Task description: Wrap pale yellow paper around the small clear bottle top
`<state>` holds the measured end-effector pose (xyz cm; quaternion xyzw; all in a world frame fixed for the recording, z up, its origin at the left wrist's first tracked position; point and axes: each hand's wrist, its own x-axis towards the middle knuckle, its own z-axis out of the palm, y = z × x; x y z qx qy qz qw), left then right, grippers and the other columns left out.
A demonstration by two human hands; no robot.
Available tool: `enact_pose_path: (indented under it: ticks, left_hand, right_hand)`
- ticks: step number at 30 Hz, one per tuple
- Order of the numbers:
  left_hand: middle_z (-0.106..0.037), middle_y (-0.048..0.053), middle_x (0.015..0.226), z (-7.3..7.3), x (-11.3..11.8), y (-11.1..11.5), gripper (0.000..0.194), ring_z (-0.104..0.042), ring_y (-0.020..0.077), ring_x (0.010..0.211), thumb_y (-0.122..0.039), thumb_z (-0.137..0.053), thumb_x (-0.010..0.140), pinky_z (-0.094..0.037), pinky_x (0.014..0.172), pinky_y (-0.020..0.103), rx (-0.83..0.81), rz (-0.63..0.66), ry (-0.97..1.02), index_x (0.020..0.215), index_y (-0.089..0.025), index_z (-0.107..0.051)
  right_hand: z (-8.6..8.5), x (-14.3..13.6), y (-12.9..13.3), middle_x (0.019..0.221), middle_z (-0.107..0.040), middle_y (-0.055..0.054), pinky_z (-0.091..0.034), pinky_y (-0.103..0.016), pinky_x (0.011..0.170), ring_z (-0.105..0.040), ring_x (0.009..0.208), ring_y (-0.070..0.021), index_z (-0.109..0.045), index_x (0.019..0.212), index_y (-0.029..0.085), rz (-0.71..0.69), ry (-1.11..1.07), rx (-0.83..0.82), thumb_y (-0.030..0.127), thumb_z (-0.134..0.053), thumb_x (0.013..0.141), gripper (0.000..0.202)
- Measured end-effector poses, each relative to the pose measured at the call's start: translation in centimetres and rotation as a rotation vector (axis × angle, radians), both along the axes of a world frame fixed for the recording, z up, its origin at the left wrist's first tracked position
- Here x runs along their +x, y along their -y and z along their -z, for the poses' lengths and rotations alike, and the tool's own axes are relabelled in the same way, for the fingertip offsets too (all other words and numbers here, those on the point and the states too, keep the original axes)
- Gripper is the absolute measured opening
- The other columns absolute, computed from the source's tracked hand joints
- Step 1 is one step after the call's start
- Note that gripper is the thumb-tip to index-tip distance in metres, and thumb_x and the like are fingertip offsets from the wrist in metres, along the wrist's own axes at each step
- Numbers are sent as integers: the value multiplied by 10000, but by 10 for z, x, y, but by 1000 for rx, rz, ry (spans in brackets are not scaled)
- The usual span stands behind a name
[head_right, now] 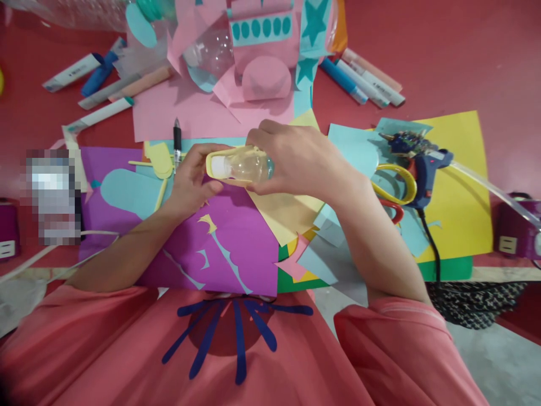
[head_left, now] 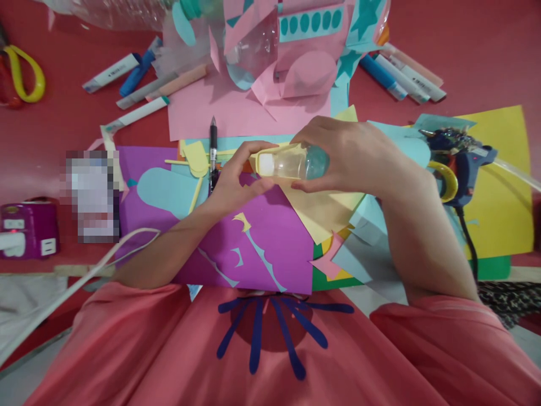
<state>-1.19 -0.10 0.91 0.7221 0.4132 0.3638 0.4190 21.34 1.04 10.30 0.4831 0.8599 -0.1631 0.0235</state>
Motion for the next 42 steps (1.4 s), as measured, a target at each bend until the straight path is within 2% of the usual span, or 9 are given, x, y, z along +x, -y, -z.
enact_pose_path:
  ticks: [3, 6, 11, 18, 22, 27, 32, 37, 42]
  left_hand:
    - [-709, 5, 1161, -2, -1, 1, 538, -684, 211, 1122, -758, -372, 934, -564, 997, 423, 34, -85, 54, 1127, -338, -647]
    - [-723, 3, 1045, 0, 0, 0, 495, -705, 212, 1037, -743, -429, 927, -581, 946, 439, 70, -179, 34, 1028, -324, -672]
    - [-699, 9, 985, 9, 2, -4, 544, -704, 193, 969, -798, -399, 902, -595, 858, 412, 110, -228, 32, 967, -314, -637]
    - [-680, 7, 898, 0, 0, -2, 513, -681, 182, 895, -763, -403, 926, -577, 803, 398, 137, -217, -18, 901, -295, -613]
    - [-685, -9, 883, -5, -2, 0, 401, -675, 166, 869, -660, -469, 963, -560, 809, 381, 181, -175, 36, 885, -293, -610]
    - [-675, -23, 884, -1, -4, -1, 341, -669, 132, 863, -593, -479, 995, -551, 814, 358, 273, -129, 63, 924, -280, -596]
    - [-683, -29, 877, 2, -2, -2, 282, -684, 123, 857, -531, -498, 1009, -567, 777, 324, 319, -148, 103, 943, -285, -621]
    - [-710, -23, 897, 6, -2, -7, 216, -696, 110, 794, -431, -488, 1030, -567, 674, 259, 409, -97, 144, 1024, -298, -659]
    - [-726, -28, 906, 9, -2, -7, 226, -730, 117, 848, -427, -494, 1029, -588, 684, 230, 359, -43, 144, 1057, -292, -673]
  right_hand:
    - [-2, 3, 0, 1183, -693, -129, -454, -385, 747, -653, 1056, -339, -631, 1224, 221, 13, -39, -9, 582, -588, 849, 522]
    - [-2, 3, 1, 1164, -706, -97, -450, -373, 757, -650, 1038, -318, -637, 1191, 262, 25, -84, -11, 638, -569, 852, 511]
    - [-3, 1, 2, 1165, -702, -126, -442, -369, 728, -663, 1018, -315, -649, 1176, 226, 12, -67, -23, 649, -547, 864, 535]
    - [-4, 3, 2, 1212, -700, -131, -465, -384, 756, -661, 1075, -338, -634, 1255, 225, -21, -72, -39, 542, -629, 844, 520]
    - [-8, 2, 2, 1209, -703, -157, -475, -401, 759, -668, 1076, -354, -640, 1275, 186, -24, -64, -81, 511, -657, 830, 551]
    - [-10, 2, 2, 1187, -707, -162, -480, -422, 759, -671, 1073, -365, -643, 1268, 180, -35, -65, -104, 556, -650, 828, 579]
    - [-10, 3, 2, 1201, -708, -151, -492, -418, 787, -672, 1071, -342, -640, 1228, 201, -33, -74, -86, 502, -633, 856, 478]
    - [-11, 8, -3, 1167, -714, -142, -512, -445, 824, -677, 1063, -357, -652, 1177, 197, -37, -95, -71, 595, -679, 774, 567]
    - [-14, 15, -5, 1165, -725, -93, -521, -468, 842, -671, 1060, -352, -639, 1113, 280, -23, -168, -83, 565, -640, 778, 440]
